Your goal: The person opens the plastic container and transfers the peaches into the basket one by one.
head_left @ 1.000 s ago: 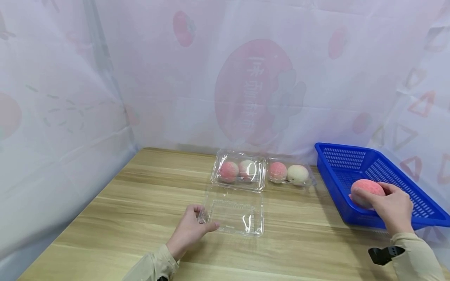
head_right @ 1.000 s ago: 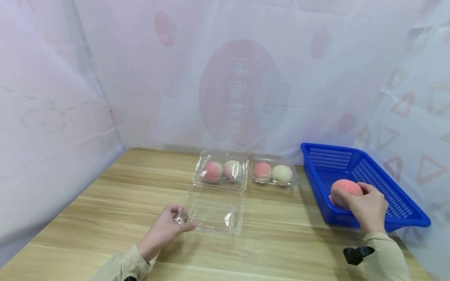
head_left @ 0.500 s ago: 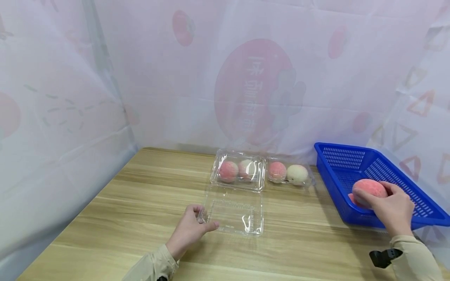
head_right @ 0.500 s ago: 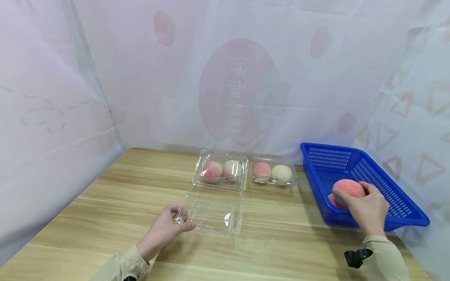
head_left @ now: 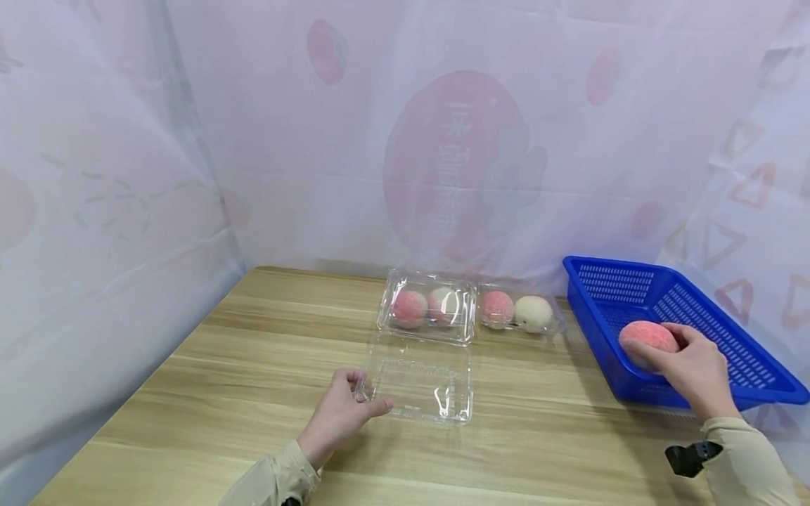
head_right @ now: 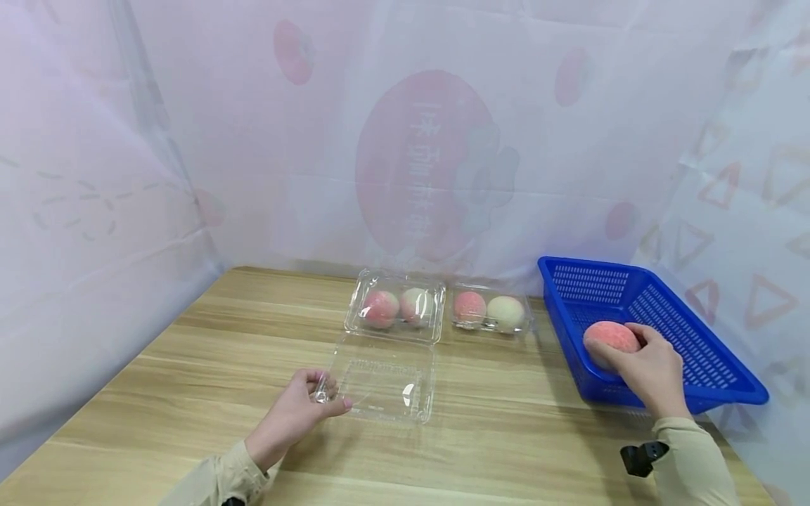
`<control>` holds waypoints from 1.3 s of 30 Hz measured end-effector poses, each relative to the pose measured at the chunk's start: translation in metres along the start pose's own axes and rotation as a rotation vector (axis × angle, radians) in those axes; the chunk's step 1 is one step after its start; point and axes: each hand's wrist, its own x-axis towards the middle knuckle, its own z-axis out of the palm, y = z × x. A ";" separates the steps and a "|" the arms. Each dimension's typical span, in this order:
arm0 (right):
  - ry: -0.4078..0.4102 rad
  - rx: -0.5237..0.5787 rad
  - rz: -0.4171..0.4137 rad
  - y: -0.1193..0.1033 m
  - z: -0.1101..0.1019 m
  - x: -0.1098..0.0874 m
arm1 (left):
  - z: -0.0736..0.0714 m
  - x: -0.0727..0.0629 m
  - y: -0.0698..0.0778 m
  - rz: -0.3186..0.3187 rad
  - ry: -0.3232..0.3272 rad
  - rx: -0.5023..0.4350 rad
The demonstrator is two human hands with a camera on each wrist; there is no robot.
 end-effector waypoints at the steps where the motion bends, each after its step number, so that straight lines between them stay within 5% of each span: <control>1: -0.003 0.006 0.007 0.000 0.000 0.000 | 0.000 0.000 0.000 -0.001 0.000 -0.003; 16: 0.051 -0.011 0.033 -0.001 0.003 0.003 | 0.001 -0.001 0.001 -0.002 -0.005 -0.012; 28: 0.175 0.040 0.197 -0.003 -0.003 0.002 | 0.001 -0.001 0.000 -0.002 -0.002 -0.020; 39: 0.186 0.024 0.191 0.001 -0.005 0.001 | 0.002 -0.001 0.001 -0.009 -0.005 -0.009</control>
